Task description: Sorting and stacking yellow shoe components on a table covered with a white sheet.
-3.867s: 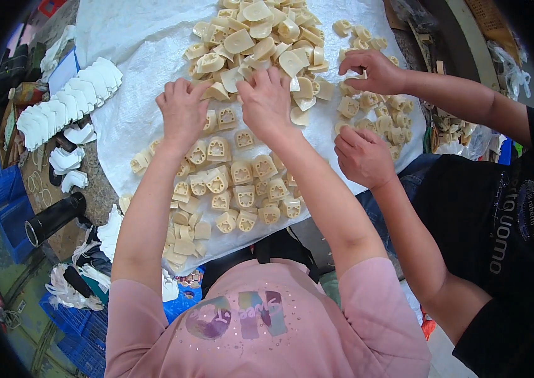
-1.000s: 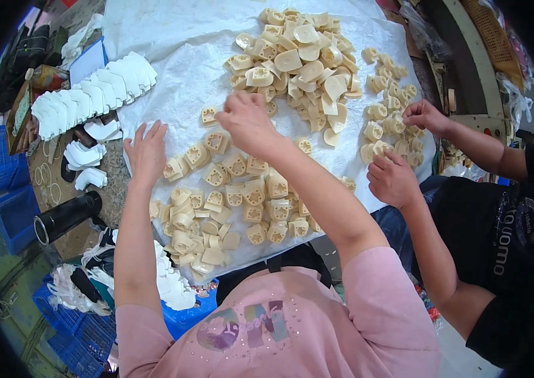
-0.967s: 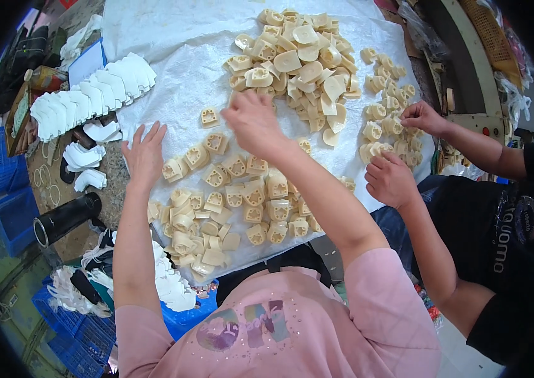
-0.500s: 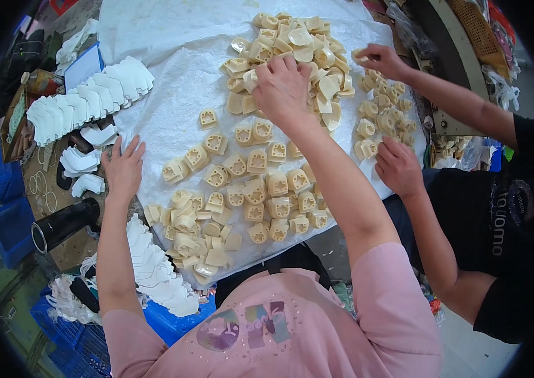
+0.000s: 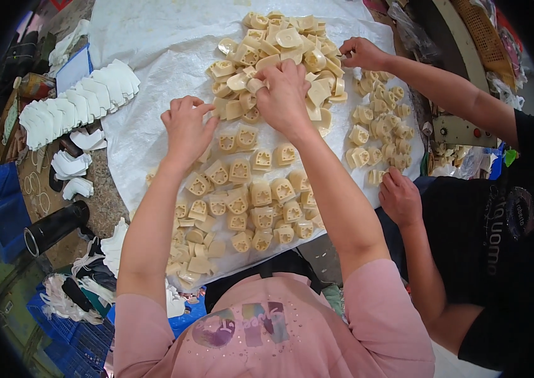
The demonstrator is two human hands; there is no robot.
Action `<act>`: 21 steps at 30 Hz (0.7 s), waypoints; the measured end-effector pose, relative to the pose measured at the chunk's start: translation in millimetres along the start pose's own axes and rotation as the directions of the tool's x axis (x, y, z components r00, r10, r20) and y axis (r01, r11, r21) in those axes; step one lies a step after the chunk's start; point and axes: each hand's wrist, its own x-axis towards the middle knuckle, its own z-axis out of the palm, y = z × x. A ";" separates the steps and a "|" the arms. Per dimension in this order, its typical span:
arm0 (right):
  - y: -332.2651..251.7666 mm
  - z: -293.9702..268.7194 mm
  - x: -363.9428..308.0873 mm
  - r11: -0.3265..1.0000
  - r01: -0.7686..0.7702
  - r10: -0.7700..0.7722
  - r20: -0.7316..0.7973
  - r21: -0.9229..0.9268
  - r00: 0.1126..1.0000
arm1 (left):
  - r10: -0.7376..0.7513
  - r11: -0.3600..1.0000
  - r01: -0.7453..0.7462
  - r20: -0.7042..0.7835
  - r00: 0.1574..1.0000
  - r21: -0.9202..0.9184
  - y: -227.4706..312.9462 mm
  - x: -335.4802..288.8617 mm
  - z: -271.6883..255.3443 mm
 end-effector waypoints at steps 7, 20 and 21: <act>25.1 -3.9 -6.2 0.963 0.009 -0.011 0.004 0.271 1.000 | -0.422 0.903 0.429 0.138 0.896 -0.019 26.4 16.3 38.4; -10.6 44.9 -6.3 0.905 0.370 -0.385 0.037 0.211 0.922 | -0.264 0.946 0.291 -0.178 0.948 0.144 -56.0 -31.8 -44.7; -17.7 53.2 -7.1 0.884 0.422 -0.444 0.076 0.199 0.893 | -0.271 0.944 0.297 -0.176 0.946 0.144 -60.3 -33.6 -44.6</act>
